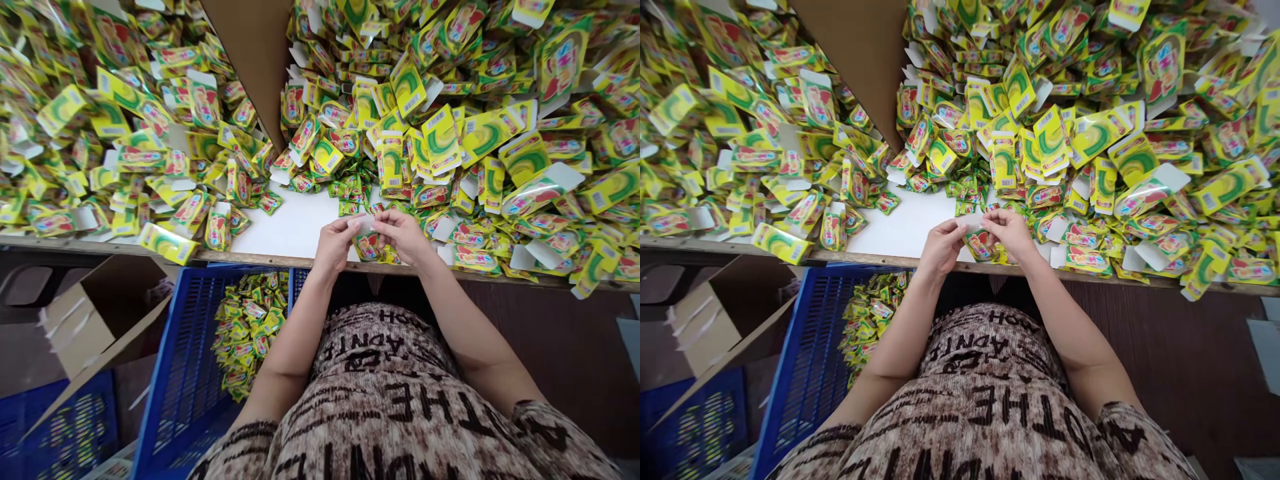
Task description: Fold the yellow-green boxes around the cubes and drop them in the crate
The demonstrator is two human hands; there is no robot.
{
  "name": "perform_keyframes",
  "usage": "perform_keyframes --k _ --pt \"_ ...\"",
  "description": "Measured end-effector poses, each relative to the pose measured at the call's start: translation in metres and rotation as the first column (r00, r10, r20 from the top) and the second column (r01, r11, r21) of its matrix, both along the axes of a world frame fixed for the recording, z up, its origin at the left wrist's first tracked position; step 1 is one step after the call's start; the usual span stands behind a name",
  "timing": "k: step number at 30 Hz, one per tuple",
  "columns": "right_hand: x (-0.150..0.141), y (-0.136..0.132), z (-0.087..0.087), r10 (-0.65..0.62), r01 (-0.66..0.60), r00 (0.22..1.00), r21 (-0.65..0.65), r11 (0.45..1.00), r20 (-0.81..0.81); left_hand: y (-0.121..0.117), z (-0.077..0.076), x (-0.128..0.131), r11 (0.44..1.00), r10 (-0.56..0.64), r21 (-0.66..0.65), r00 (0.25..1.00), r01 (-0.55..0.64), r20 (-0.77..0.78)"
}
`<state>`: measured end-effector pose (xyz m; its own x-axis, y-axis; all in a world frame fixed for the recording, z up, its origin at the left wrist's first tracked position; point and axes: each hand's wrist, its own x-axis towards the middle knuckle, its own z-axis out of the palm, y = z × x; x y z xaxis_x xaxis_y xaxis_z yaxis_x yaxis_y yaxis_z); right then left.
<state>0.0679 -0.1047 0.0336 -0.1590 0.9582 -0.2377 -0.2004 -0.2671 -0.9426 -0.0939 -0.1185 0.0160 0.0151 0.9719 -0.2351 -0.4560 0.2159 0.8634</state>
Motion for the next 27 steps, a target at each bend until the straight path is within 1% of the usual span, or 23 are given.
perform_keyframes --k 2,3,5,7,9,11,13,16,18,21,23,27 --pt "0.002 -0.003 -0.002 0.052 -0.053 0.998 -0.039 0.998 -0.039 0.002 -0.001 0.007 0.999 -0.003 0.045 0.999 0.005 -0.037" --pt "0.002 -0.004 -0.003 0.052 -0.053 0.998 -0.039 0.998 -0.040 0.002 -0.001 0.010 0.997 -0.012 0.070 0.998 0.016 -0.058" --pt "0.002 -0.007 -0.003 0.009 -0.010 1.000 0.009 1.000 0.013 0.001 -0.001 0.014 0.996 -0.016 0.088 0.998 0.021 -0.058" --pt "0.001 -0.007 -0.002 -0.009 0.003 0.997 0.078 0.997 0.078 -0.001 -0.002 0.017 0.997 0.024 0.076 0.999 -0.022 -0.023" --pt "0.000 -0.004 -0.002 -0.010 -0.001 0.994 0.100 0.995 0.108 -0.003 -0.005 0.018 0.993 0.089 0.074 0.996 -0.087 -0.030" --pt "-0.001 -0.001 0.000 -0.030 0.022 0.994 0.073 0.997 0.109 -0.004 -0.007 0.017 0.986 0.136 0.109 0.987 -0.126 -0.091" --pt "0.000 0.001 0.002 -0.048 0.044 0.993 0.042 0.998 0.109 -0.004 -0.008 0.017 0.978 0.163 0.161 0.971 -0.136 -0.173" --pt "0.003 0.002 0.006 -0.001 -0.003 0.992 0.035 0.999 0.127 -0.004 -0.008 0.015 0.969 0.186 0.208 0.952 -0.136 -0.245" --pt "0.005 0.002 0.007 0.006 -0.016 0.987 0.059 0.998 0.160 -0.003 -0.008 0.014 0.973 0.166 0.195 0.960 -0.122 -0.227" --pt "0.006 0.000 0.003 -0.025 0.001 0.976 0.111 0.994 0.215 -0.001 -0.007 0.009 0.981 0.119 0.176 0.973 -0.084 -0.197" --pt "0.007 -0.001 -0.002 -0.038 -0.004 0.968 0.166 0.986 0.249 0.000 -0.007 0.005 0.979 0.093 0.199 0.971 -0.048 -0.220" --pt "0.009 -0.005 -0.011 -0.032 -0.058 0.953 0.286 0.956 0.301 0.001 -0.007 0.000 0.959 0.050 0.281 0.963 0.028 -0.264"
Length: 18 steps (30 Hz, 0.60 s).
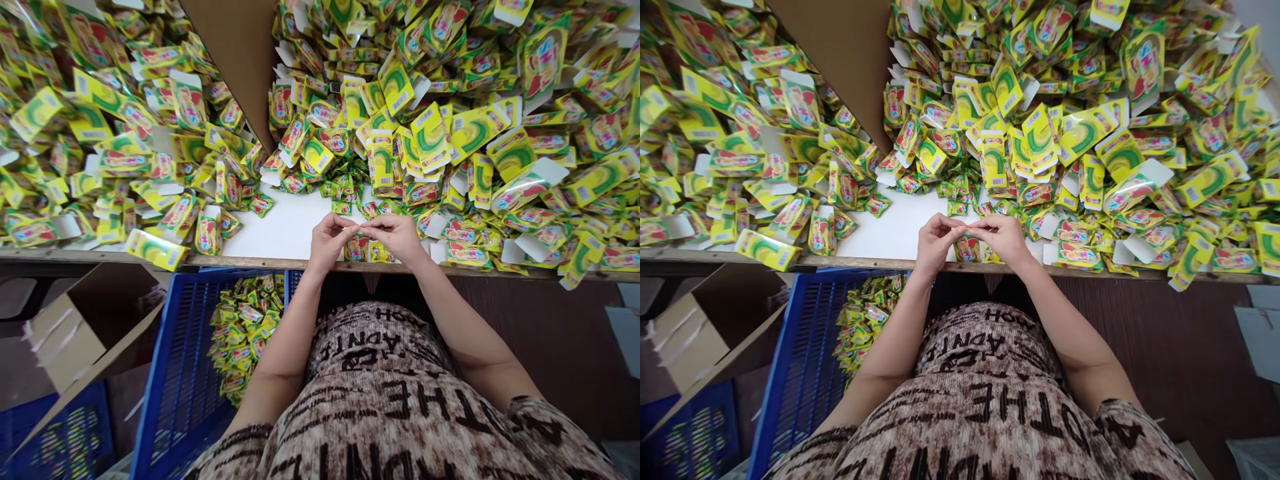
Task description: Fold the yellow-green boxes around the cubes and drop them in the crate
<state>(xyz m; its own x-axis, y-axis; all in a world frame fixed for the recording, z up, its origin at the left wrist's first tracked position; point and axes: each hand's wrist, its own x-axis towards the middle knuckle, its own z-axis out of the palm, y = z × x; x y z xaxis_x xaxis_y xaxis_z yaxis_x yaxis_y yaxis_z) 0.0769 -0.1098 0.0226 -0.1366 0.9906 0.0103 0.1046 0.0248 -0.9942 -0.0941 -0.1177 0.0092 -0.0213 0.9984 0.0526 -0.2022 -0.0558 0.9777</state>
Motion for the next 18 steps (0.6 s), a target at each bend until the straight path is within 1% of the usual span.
perform_keyframes --k 3,5,7,9,12,14,16,18 --pt "0.001 -0.004 -0.001 0.030 -0.033 0.998 0.062 0.998 0.053 -0.002 0.000 -0.002 0.997 0.018 0.080 1.000 -0.017 -0.012" --pt "0.002 -0.007 -0.001 0.020 -0.033 0.994 0.121 0.992 0.106 -0.005 0.001 -0.005 0.994 0.012 0.113 0.996 -0.003 -0.084" --pt "0.000 -0.012 -0.001 -0.008 -0.019 0.990 0.192 0.981 0.142 -0.007 0.002 -0.009 0.990 -0.033 0.126 0.984 0.056 -0.178" --pt "-0.003 -0.018 -0.004 -0.030 -0.014 0.987 0.265 0.964 0.160 -0.009 0.001 -0.015 0.985 -0.082 0.131 0.970 0.114 -0.227" --pt "-0.011 -0.030 -0.011 -0.074 -0.010 0.972 0.353 0.935 0.224 -0.012 -0.005 -0.019 0.981 -0.086 0.150 0.970 0.122 -0.227" --pt "-0.013 -0.037 -0.014 -0.117 0.002 0.952 0.375 0.927 0.283 -0.013 -0.012 -0.017 0.980 -0.086 0.154 0.966 0.126 -0.242" --pt "-0.008 -0.037 -0.014 -0.120 -0.011 0.941 0.381 0.924 0.317 -0.013 -0.017 -0.013 0.978 -0.103 0.147 0.955 0.148 -0.279" --pt "0.009 -0.031 -0.013 -0.163 0.030 0.937 0.393 0.919 0.310 -0.012 -0.018 -0.011 0.982 -0.074 0.144 0.950 0.122 -0.302"
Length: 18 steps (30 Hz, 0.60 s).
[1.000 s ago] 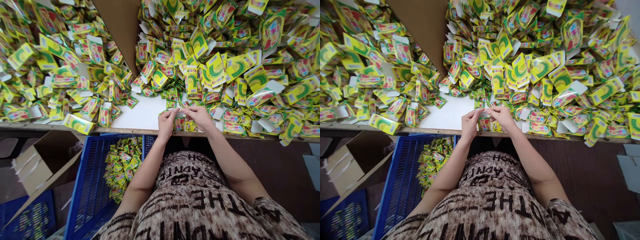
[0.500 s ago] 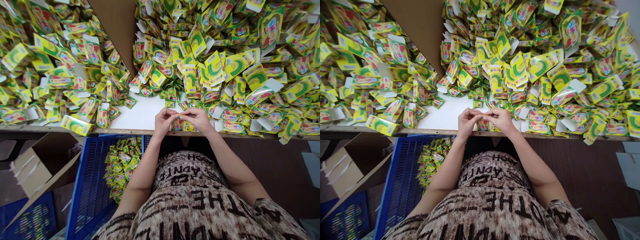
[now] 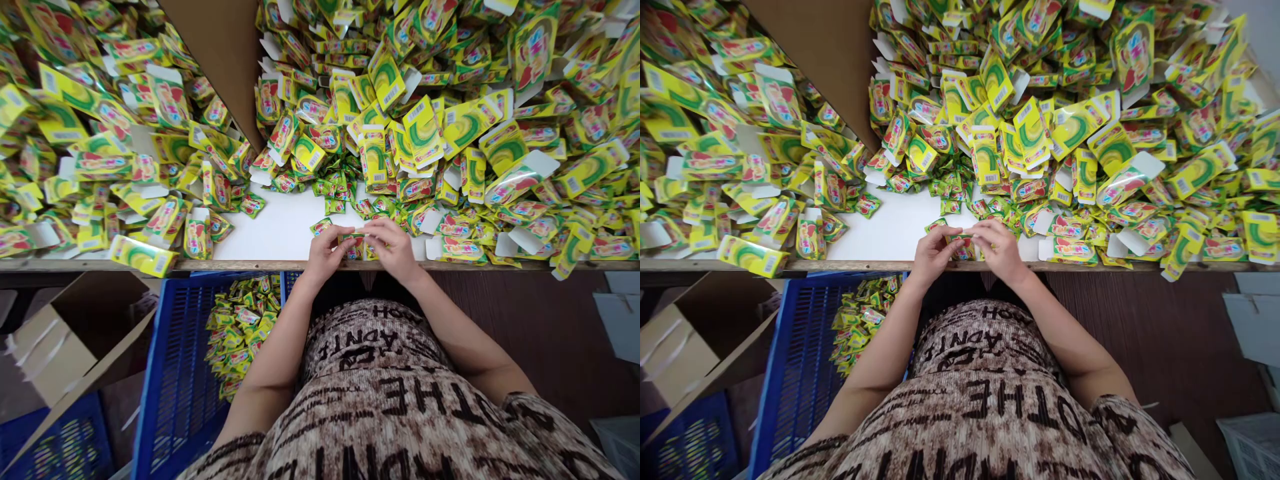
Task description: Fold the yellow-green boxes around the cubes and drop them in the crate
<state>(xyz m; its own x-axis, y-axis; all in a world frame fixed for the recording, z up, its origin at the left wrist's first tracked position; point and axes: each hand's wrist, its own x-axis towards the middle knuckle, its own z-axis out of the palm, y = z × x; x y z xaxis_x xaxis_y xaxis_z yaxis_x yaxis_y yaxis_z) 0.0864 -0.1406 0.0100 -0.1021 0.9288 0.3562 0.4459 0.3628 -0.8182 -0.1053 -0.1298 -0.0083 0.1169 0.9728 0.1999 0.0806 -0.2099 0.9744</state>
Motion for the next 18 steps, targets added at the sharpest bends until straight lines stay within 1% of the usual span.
perform_keyframes --k 1,2,3,4,5,6,7,8,9,10,11,12,13,14,15,16,18 --pt "0.012 0.005 0.001 -0.050 0.050 0.999 0.000 0.999 -0.001 -0.001 0.002 -0.003 0.999 0.047 -0.010 0.999 -0.047 0.023" --pt "0.025 0.009 0.001 -0.132 0.133 0.991 -0.009 0.991 0.010 -0.003 0.006 -0.009 0.994 0.110 -0.032 0.992 -0.108 0.070" --pt "0.038 0.013 0.001 -0.197 0.199 0.979 -0.037 0.979 0.057 -0.006 0.011 -0.019 0.984 0.173 -0.072 0.977 -0.165 0.123" --pt "0.049 0.016 0.000 -0.207 0.220 0.968 -0.081 0.972 0.140 -0.012 0.016 -0.034 0.971 0.222 -0.126 0.962 -0.203 0.159" --pt "0.058 0.017 0.000 -0.175 0.210 0.955 -0.128 0.969 0.241 -0.021 0.022 -0.053 0.958 0.247 -0.192 0.954 -0.215 0.167" --pt "0.063 0.016 -0.001 -0.109 0.178 0.932 -0.173 0.969 0.346 -0.031 0.026 -0.075 0.945 0.232 -0.264 0.966 -0.195 0.118" --pt "0.065 0.014 -0.001 -0.037 0.141 0.896 -0.205 0.969 0.442 -0.043 0.029 -0.100 0.926 0.163 -0.347 0.986 -0.147 0.017" --pt "0.063 0.012 -0.001 0.021 0.111 0.853 -0.220 0.969 0.521 -0.055 0.030 -0.125 0.885 0.060 -0.454 0.993 -0.102 -0.106" --pt "0.059 0.009 -0.001 0.059 0.089 0.809 -0.221 0.971 0.585 -0.069 0.030 -0.149 0.829 -0.022 -0.550 0.976 -0.102 -0.215" --pt "0.054 0.007 0.000 0.083 0.073 0.767 -0.215 0.974 0.636 -0.082 0.027 -0.170 0.776 -0.054 -0.610 0.948 -0.156 -0.312" --pt "0.049 0.005 0.001 0.100 0.060 0.733 -0.210 0.976 0.673 -0.094 0.025 -0.187 0.733 -0.036 -0.628 0.908 -0.259 -0.417" --pt "0.045 0.004 0.003 0.118 0.046 0.707 -0.211 0.976 0.698 -0.104 0.022 -0.198 0.698 0.005 -0.619 0.867 -0.360 -0.499" --pt "0.042 0.003 0.005 0.136 0.031 0.688 -0.216 0.976 0.713 -0.111 0.021 -0.204 0.673 0.056 -0.596 0.834 -0.437 -0.549" --pt "0.041 0.003 0.006 0.150 0.018 0.675 -0.219 0.975 0.722 -0.116 0.021 -0.204 0.662 0.098 -0.580 0.822 -0.474 -0.561" --pt "0.041 0.004 0.007 0.160 0.005 0.669 -0.220 0.976 0.726 -0.118 0.024 -0.197 0.669 0.115 -0.583 0.840 -0.460 -0.531" --pt "0.043 0.005 0.007 0.170 -0.011 0.668 -0.218 0.976 0.725 -0.116 0.028 -0.185 0.695 0.112 -0.595 0.879 -0.403 -0.464" --pt "0.048 0.007 0.004 0.187 -0.044 0.681 -0.216 0.975 0.708 -0.102 0.039 -0.147 0.777 0.054 -0.587 0.953 -0.228 -0.298"
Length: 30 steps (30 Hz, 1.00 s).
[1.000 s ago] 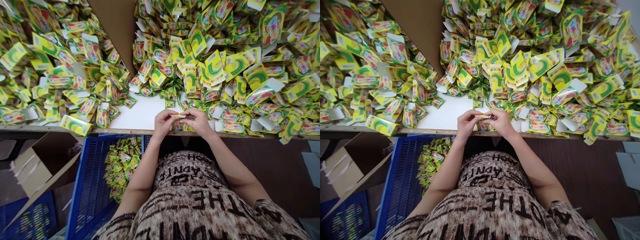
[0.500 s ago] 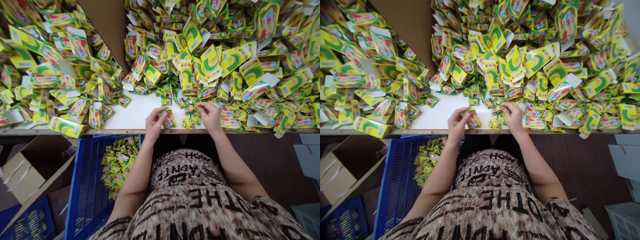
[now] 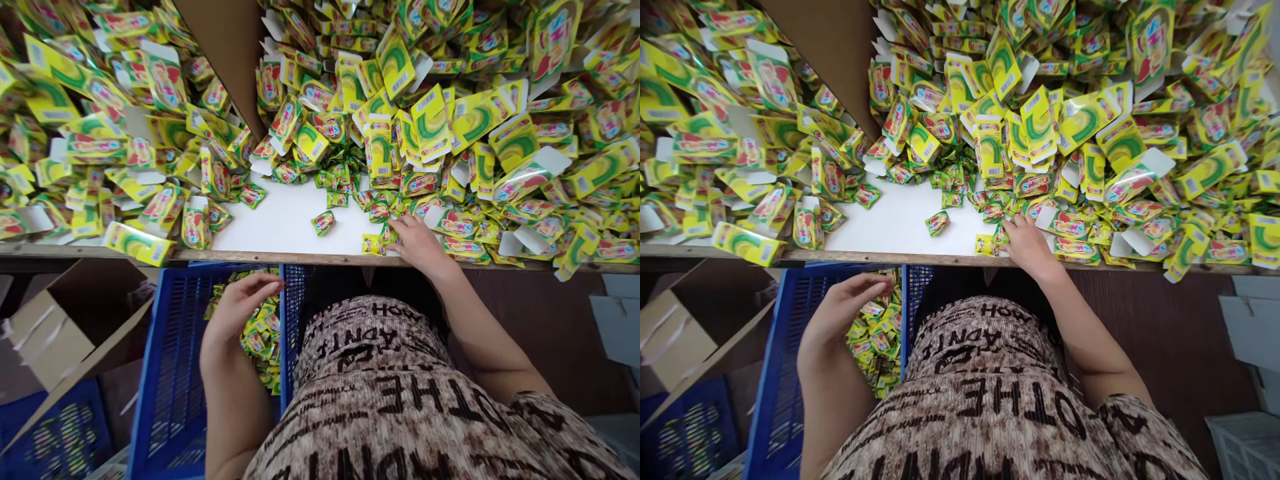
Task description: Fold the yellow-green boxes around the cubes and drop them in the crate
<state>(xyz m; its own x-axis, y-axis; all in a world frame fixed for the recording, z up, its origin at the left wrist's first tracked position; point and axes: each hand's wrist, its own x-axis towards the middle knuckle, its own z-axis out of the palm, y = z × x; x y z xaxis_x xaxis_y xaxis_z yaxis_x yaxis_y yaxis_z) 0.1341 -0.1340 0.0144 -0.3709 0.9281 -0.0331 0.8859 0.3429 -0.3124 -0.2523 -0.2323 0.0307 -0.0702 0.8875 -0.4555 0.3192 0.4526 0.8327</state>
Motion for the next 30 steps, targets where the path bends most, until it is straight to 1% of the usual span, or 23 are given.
perform_keyframes --k 2,3,4,5,6,8,9,10,11,12,13,15,17,19,20,22,24,26,27,28,30 --pt "0.005 0.002 -0.006 -0.011 0.011 0.999 -0.006 1.000 -0.051 0.025 0.007 0.048 0.986 -0.125 0.118 0.989 0.115 0.081" --pt "0.006 0.003 -0.009 -0.041 0.040 0.995 -0.014 0.999 -0.085 0.039 0.008 0.073 0.968 -0.184 0.186 0.981 0.170 0.062" --pt "0.007 0.004 -0.013 -0.085 0.083 0.988 -0.024 0.996 -0.125 0.055 0.006 0.097 0.942 -0.226 0.255 0.974 0.219 -0.005" --pt "0.008 0.004 -0.016 -0.135 0.131 0.975 -0.036 0.991 -0.174 0.070 0.002 0.119 0.909 -0.242 0.323 0.964 0.264 -0.107" --pt "0.008 0.004 -0.019 -0.185 0.178 0.955 -0.051 0.983 -0.233 0.083 -0.004 0.138 0.872 -0.269 0.356 0.937 0.335 -0.222" --pt "0.008 0.003 -0.023 -0.279 0.257 0.880 -0.110 0.960 -0.384 0.104 -0.016 0.166 0.817 -0.311 0.329 0.843 0.473 -0.438" --pt "0.008 0.002 -0.023 -0.322 0.282 0.822 -0.156 0.947 -0.469 0.110 -0.021 0.174 0.799 -0.334 0.292 0.791 0.526 -0.512" --pt "0.008 0.001 -0.023 -0.352 0.282 0.758 -0.210 0.936 -0.549 0.115 -0.025 0.180 0.786 -0.351 0.261 0.753 0.560 -0.557" --pt "0.008 0.000 -0.022 -0.363 0.253 0.700 -0.262 0.931 -0.616 0.117 -0.028 0.183 0.779 -0.367 0.245 0.737 0.576 -0.568" --pt "0.007 -0.001 -0.021 -0.356 0.201 0.654 -0.300 0.932 -0.668 0.118 -0.030 0.184 0.778 -0.385 0.245 0.747 0.579 -0.541" --pt "0.006 -0.001 -0.020 -0.341 0.143 0.622 -0.325 0.935 -0.705 0.118 -0.032 0.184 0.782 -0.407 0.256 0.777 0.568 -0.480" --pt "0.005 0.001 -0.018 -0.323 0.065 0.573 -0.351 0.934 -0.753 0.116 -0.034 0.183 0.820 -0.433 0.267 0.853 0.507 -0.291" --pt "0.003 0.004 -0.017 -0.357 0.085 0.516 -0.369 0.926 -0.778 0.115 -0.036 0.182 0.877 -0.401 0.243 0.910 0.414 -0.103" --pt "0.002 0.007 -0.017 -0.393 0.134 0.468 -0.375 0.917 -0.792 0.114 -0.036 0.183 0.929 -0.317 0.205 0.948 0.306 0.022" --pt "0.001 0.007 -0.018 -0.400 0.142 0.457 -0.379 0.914 -0.794 0.114 -0.035 0.183 0.947 -0.279 0.184 0.957 0.262 0.075" --pt "0.001 0.007 -0.019 -0.406 0.125 0.445 -0.394 0.911 -0.798 0.112 -0.030 0.185 0.963 -0.257 0.138 0.942 0.231 0.216" --pt "0.000 0.007 -0.022 -0.408 0.105 0.428 -0.404 0.909 -0.807 0.110 -0.023 0.188 0.955 -0.296 0.109 0.875 0.276 0.382" --pt "-0.002 0.005 -0.024 -0.406 0.114 0.423 -0.397 0.911 -0.810 0.107 -0.017 0.191 0.940 -0.332 0.100 0.798 0.327 0.502" --pt "-0.003 0.005 -0.025 -0.405 0.135 0.426 -0.385 0.913 -0.809 0.105 -0.015 0.192 0.937 -0.335 0.101 0.780 0.334 0.528" --pt "-0.005 0.003 -0.024 -0.402 0.171 0.436 -0.364 0.916 -0.805 0.104 -0.014 0.193 0.940 -0.329 0.106 0.780 0.325 0.532" --pt "-0.009 -0.002 -0.020 -0.387 0.254 0.474 -0.298 0.920 -0.791 0.102 -0.014 0.195 0.953 -0.300 0.130 0.802 0.273 0.516"
